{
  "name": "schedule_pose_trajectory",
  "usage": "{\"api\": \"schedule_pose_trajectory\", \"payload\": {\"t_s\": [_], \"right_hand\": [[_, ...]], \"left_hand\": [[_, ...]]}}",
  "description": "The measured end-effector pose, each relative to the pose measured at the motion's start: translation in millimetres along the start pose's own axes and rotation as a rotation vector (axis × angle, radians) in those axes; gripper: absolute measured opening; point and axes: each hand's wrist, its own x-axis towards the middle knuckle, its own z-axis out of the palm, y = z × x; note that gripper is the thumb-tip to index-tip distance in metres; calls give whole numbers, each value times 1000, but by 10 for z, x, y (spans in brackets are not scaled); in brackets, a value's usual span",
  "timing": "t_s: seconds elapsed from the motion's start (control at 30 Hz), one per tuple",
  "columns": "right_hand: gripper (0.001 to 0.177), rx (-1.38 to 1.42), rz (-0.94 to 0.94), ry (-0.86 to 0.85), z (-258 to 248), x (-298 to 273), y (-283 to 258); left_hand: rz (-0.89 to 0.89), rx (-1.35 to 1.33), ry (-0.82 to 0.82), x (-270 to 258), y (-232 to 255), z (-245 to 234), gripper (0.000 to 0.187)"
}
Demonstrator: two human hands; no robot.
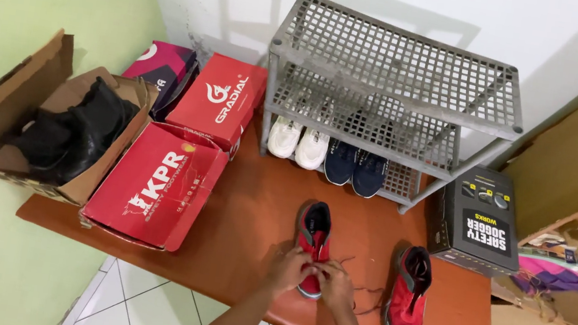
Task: The person opens two shoe boxes, removes a pair of blue sneakers and a pair of red sneakers, and places them on a metal shoe rack. The person then ties the laces of the red sneakers on the bench.
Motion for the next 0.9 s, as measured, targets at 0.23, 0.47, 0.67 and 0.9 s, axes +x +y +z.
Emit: {"api": "schedule_pose_trajectory", "payload": {"t_s": [0.23,0.47,0.67,0.9], "right_hand": [[43,-52,-75,16,60,-71,125],[39,-128,32,20,42,-159,-4],[48,-50,84,121,81,-244,-70],[50,-96,134,181,195,-169,249]], "left_hand": [[-102,-279,-44,-37,-166,-56,22],[-135,10,254,-55,-690,-235,14],[-361,-64,204,-168,-1007,-436,21],[-361,298,91,-234,-488,-652,30]]}}
